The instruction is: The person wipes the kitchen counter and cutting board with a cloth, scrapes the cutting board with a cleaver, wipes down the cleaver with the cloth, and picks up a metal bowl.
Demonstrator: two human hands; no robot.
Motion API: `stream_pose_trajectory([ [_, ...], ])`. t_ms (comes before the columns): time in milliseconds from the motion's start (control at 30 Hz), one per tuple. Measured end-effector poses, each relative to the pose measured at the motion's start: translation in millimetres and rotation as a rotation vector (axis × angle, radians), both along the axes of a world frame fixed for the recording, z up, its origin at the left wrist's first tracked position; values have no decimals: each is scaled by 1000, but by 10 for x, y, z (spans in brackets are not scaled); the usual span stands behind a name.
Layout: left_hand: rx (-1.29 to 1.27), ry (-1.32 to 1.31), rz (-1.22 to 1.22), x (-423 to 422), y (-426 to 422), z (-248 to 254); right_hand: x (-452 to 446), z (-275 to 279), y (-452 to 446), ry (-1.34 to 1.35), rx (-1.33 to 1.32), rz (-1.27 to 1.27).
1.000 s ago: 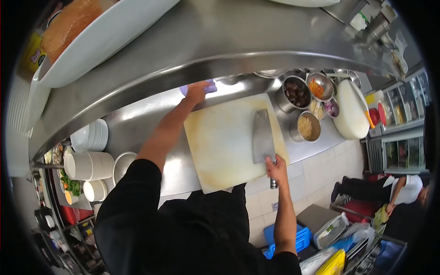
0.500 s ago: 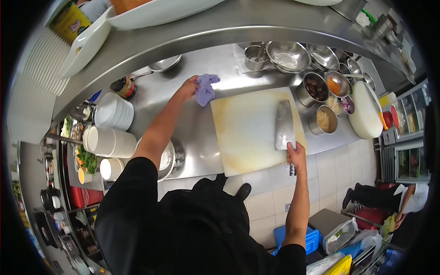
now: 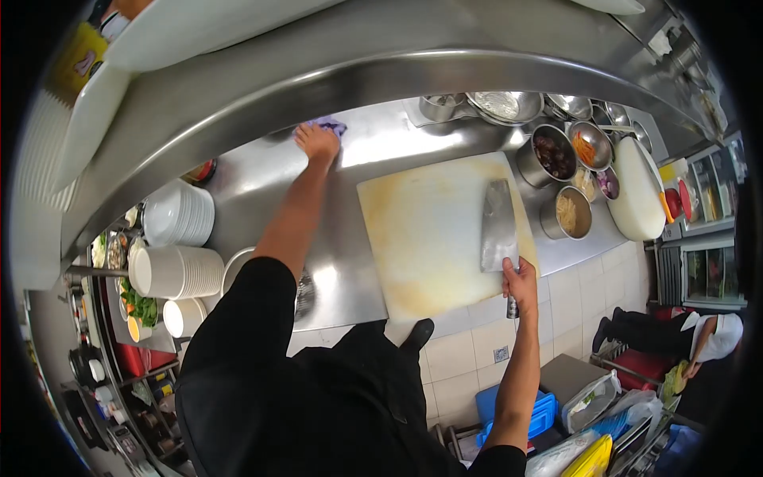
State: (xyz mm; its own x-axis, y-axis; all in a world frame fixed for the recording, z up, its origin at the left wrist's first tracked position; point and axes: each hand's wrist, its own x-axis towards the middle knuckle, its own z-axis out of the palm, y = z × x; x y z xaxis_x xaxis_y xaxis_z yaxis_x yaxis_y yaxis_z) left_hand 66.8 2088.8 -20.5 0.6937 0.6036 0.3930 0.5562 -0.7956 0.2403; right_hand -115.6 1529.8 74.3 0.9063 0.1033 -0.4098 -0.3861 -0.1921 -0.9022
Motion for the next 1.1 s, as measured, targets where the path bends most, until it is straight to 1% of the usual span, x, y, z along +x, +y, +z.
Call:
stream_pose_trajectory([
  [33,-92,-27,20,158,-31,69,2,19,1,-11,-13,1],
  [100,-369,299,-338,331,-387,534,3,23,2,-28,-19,1],
  [133,-384,-66,-653,313,-564,266,0,28,6,-35,-14,0],
  [167,-361,-202,-907,351,-684,-3,-11,34,17,-37,-7,5],
  [200,-145,-87,-1096,271,-777,31,-20,9,10,-19,0,13],
  [267,-77,-71,-1290,-17,-738,163,5,-33,-39,0,10,27],
  [300,-596,6,-1318,-181,-726,228,25,-38,-54,-1,4,28],
  [367,-489,-10,-1387,-617,-661,397,-2,-21,-50,3,-3,22],
  [400,141,-113,-1391,-855,-603,533,-12,-2,-43,-2,-7,17],
  [433,-202,-13,-1250,-1070,-474,459,-16,15,-30,-7,-10,10],
  [500,-911,-5,-1259,-1191,-320,481,-39,9,-46,-16,-11,5],
  [567,-982,-93,-1233,-1029,-388,600,-29,-54,-93,-52,-5,26],
  [633,-373,-87,-860,-717,-547,628,-32,-54,-78,-39,4,22],
  [700,-441,-19,-1051,-277,-1262,906,-53,-8,-44,-52,7,-16],
  [733,-458,31,-1138,31,-1591,877,-56,-11,-45,-59,5,-33],
  [767,-435,-19,-1250,304,-1941,817,-48,-41,-54,-42,22,-38],
  [800,-410,-69,-1363,540,-2258,735,-45,-29,-50,-42,18,-51],
  [867,-186,-68,-1512,896,-2656,115,-51,20,-24,-33,15,-75],
  [900,-254,-4,-1478,839,-2674,136,-39,-17,-40,-32,4,-98],
  [967,-368,131,-1396,527,-2534,460,-62,-66,-35,-33,2,-134],
  [1033,-245,217,-1302,248,-2021,457,-47,-90,-53,-30,34,-118],
  [1100,9,506,-1365,-5,-1554,784,-56,0,-38,-39,60,-106],
])
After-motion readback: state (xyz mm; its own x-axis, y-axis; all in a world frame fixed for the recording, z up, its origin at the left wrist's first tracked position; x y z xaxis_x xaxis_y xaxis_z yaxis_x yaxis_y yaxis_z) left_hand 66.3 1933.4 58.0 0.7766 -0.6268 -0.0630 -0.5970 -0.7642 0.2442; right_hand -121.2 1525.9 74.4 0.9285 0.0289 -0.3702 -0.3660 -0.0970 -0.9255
